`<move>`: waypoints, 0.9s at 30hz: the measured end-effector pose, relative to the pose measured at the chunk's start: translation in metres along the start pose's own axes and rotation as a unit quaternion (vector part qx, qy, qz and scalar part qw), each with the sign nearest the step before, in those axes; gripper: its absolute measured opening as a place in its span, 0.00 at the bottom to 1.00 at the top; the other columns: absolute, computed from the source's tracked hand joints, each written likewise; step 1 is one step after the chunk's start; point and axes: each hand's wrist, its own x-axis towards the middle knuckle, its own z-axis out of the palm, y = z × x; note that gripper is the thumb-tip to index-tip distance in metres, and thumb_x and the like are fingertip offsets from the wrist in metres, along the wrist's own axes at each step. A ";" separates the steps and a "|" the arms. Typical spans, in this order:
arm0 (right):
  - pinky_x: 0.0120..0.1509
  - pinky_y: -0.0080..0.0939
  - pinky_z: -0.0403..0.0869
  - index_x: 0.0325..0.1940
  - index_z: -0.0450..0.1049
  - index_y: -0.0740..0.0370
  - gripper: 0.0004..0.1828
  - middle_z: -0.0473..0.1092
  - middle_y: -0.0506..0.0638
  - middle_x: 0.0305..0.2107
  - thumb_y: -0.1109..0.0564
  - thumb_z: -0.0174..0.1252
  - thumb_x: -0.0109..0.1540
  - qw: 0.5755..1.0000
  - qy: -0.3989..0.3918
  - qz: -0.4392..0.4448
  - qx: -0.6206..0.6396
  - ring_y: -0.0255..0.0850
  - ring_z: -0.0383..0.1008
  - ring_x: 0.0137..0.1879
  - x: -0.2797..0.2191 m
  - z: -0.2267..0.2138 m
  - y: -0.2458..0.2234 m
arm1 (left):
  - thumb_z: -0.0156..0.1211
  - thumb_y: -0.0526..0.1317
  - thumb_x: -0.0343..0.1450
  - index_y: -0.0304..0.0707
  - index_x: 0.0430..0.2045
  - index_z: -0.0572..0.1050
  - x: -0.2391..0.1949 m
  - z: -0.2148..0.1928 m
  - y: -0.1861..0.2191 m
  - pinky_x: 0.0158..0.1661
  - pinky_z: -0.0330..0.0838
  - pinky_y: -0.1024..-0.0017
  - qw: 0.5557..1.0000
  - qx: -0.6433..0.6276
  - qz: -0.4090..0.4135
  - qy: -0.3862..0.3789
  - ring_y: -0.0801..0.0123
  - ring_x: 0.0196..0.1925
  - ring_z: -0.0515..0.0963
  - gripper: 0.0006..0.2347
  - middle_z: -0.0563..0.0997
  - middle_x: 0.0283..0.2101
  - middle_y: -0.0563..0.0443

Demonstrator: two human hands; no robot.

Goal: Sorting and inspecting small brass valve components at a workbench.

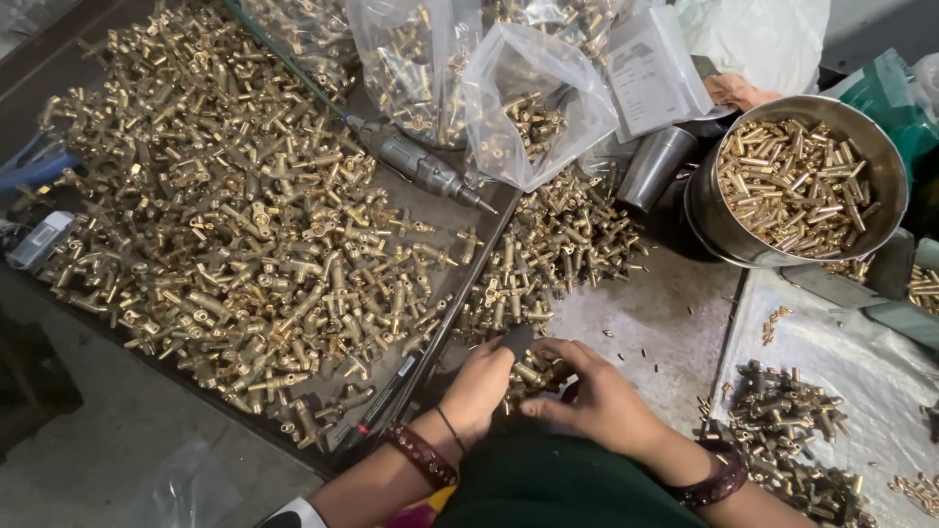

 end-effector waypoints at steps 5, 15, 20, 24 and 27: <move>0.55 0.39 0.79 0.60 0.75 0.59 0.30 0.73 0.52 0.53 0.55 0.70 0.53 0.982 0.007 0.086 0.168 0.41 0.79 0.53 0.005 0.003 0.011 | 0.47 0.43 0.74 0.32 0.47 0.76 -0.026 0.007 0.040 0.35 0.72 0.69 0.995 -0.059 -0.076 -0.027 0.69 0.34 0.78 0.16 0.80 0.37 0.49; 0.50 0.40 0.74 0.54 0.81 0.69 0.17 0.76 0.59 0.38 0.57 0.55 0.66 0.919 0.050 0.164 0.354 0.41 0.75 0.41 0.005 0.008 0.056 | 0.50 0.44 0.75 0.36 0.41 0.78 0.009 -0.012 -0.014 0.19 0.62 0.72 0.992 -0.102 -0.075 -0.002 0.69 0.21 0.68 0.12 0.74 0.28 0.51; 0.47 0.43 0.77 0.52 0.74 0.72 0.16 0.76 0.53 0.38 0.58 0.52 0.64 0.864 0.059 0.173 0.469 0.40 0.76 0.40 0.008 0.006 0.050 | 0.52 0.38 0.75 0.32 0.43 0.82 -0.028 0.002 0.038 0.28 0.73 0.78 0.997 -0.056 -0.025 -0.057 0.72 0.30 0.79 0.12 0.82 0.34 0.48; 0.46 0.41 0.77 0.58 0.71 0.62 0.19 0.74 0.51 0.36 0.59 0.56 0.63 0.908 0.025 0.137 0.394 0.38 0.76 0.40 0.008 -0.001 0.035 | 0.49 0.29 0.70 0.33 0.46 0.80 -0.046 0.006 0.060 0.26 0.79 0.71 0.986 -0.127 -0.033 -0.100 0.63 0.29 0.83 0.14 0.84 0.36 0.41; 0.42 0.44 0.75 0.57 0.73 0.68 0.18 0.75 0.54 0.36 0.61 0.59 0.62 0.888 0.023 0.159 0.431 0.42 0.75 0.39 0.010 0.011 0.053 | 0.49 0.29 0.69 0.29 0.46 0.81 -0.043 0.008 0.054 0.36 0.84 0.71 0.976 -0.164 0.009 -0.141 0.62 0.35 0.86 0.15 0.86 0.40 0.42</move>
